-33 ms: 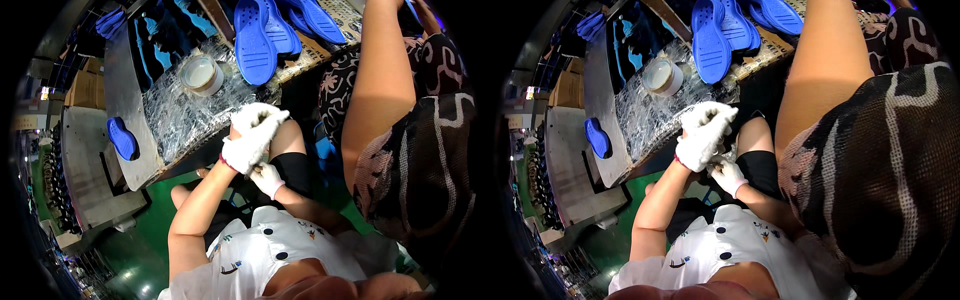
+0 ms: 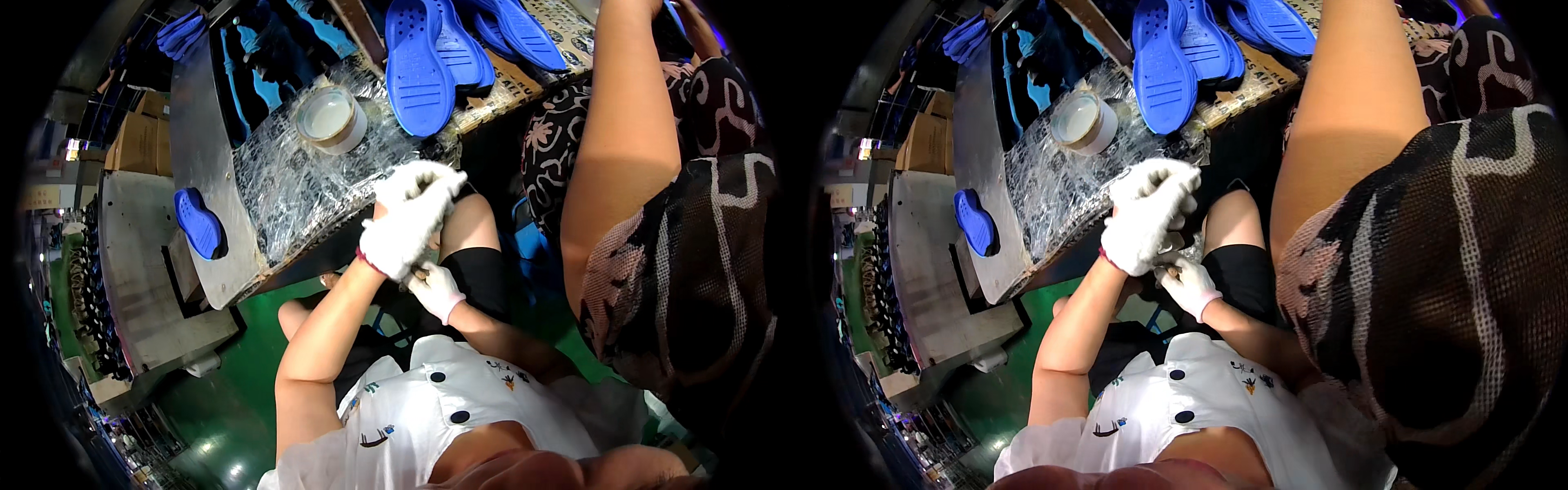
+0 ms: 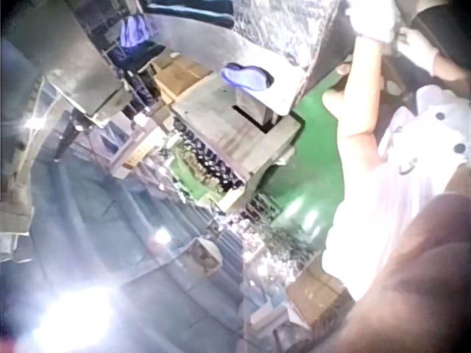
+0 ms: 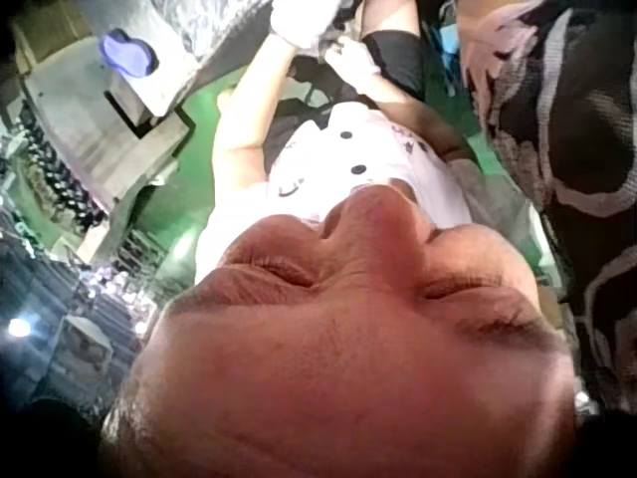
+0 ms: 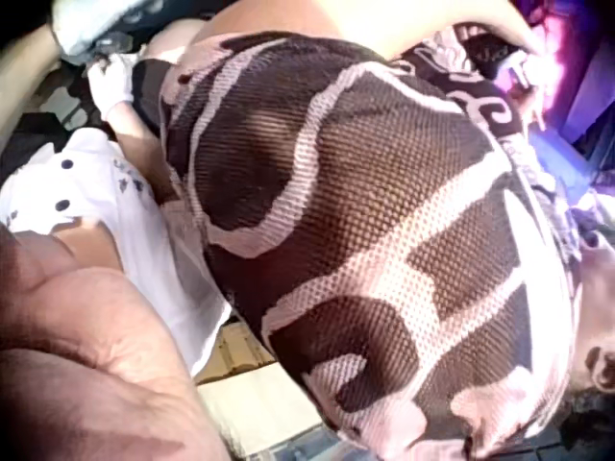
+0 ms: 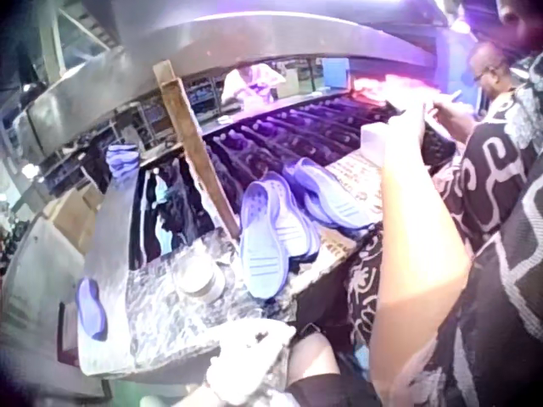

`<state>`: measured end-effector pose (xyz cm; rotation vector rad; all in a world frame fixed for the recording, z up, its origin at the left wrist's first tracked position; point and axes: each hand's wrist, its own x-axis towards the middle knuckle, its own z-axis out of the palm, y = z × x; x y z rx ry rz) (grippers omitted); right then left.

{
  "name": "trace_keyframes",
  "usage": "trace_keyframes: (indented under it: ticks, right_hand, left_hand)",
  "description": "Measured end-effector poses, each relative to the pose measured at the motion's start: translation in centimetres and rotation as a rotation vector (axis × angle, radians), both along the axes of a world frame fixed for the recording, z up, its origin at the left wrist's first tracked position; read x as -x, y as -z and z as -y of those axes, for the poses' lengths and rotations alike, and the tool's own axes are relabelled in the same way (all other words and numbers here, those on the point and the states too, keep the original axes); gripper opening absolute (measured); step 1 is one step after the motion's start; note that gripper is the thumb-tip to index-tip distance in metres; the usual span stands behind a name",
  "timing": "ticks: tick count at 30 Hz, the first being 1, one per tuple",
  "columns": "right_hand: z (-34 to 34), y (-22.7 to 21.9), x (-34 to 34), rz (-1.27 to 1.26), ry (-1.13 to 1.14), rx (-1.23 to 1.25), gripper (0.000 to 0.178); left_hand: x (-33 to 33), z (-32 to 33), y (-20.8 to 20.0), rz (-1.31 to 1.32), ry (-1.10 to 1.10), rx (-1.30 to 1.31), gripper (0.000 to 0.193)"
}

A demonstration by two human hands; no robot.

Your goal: The person applies glue to the soles of blue shoe components using a brush, dipping the brush into a container on the table and working on multiple shoes one at a time.

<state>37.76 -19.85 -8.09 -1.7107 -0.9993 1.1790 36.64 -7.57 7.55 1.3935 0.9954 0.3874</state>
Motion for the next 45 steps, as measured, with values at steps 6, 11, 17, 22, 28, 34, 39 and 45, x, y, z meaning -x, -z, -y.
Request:
trace_keyframes:
  ticks: [6, 11, 17, 22, 28, 34, 39, 45]
  right_hand:
    - [0.1, 1.4, 0.9, -0.059, 0.057, -0.054, 0.025]
    - [-0.2, -0.2, 0.7, -0.079, 0.073, 0.003, 0.024]
    - [-0.2, -0.2, 0.7, -0.031, 0.057, 0.004, 0.024]
    - [0.4, 2.8, 1.0, 0.064, 0.006, -0.108, 0.034]
    - [0.0, 4.8, 1.1, 0.278, -0.140, -0.162, 0.053]
    - [-0.4, 2.9, 0.7, 0.198, -0.322, 0.121, 0.056]
    - [-0.2, 6.5, 1.0, 0.031, -0.231, 0.028, 0.055]
    - [-0.5, 7.1, 2.5, 0.229, 0.003, -0.259, 0.046]
  left_hand:
    - [-0.9, -1.8, 1.4, 0.343, -0.081, 0.220, 0.028]
    - [-0.2, -1.4, 1.4, 0.329, -0.211, 0.177, 0.030]
    - [1.2, -0.1, 0.3, 0.209, -0.355, -0.010, 0.066]
    - [1.0, 1.2, 1.5, 0.087, -0.189, -0.023, 0.082]
    - [1.5, 2.3, 4.8, 0.223, -0.226, -0.257, 0.072]
    - [2.2, 2.6, 6.1, 0.062, 0.002, -0.670, 0.070]
    - [2.1, 2.7, 5.2, -0.109, -0.008, -0.807, 0.068]
    - [2.8, 2.8, 5.3, -0.099, -0.012, -0.806, 0.067]
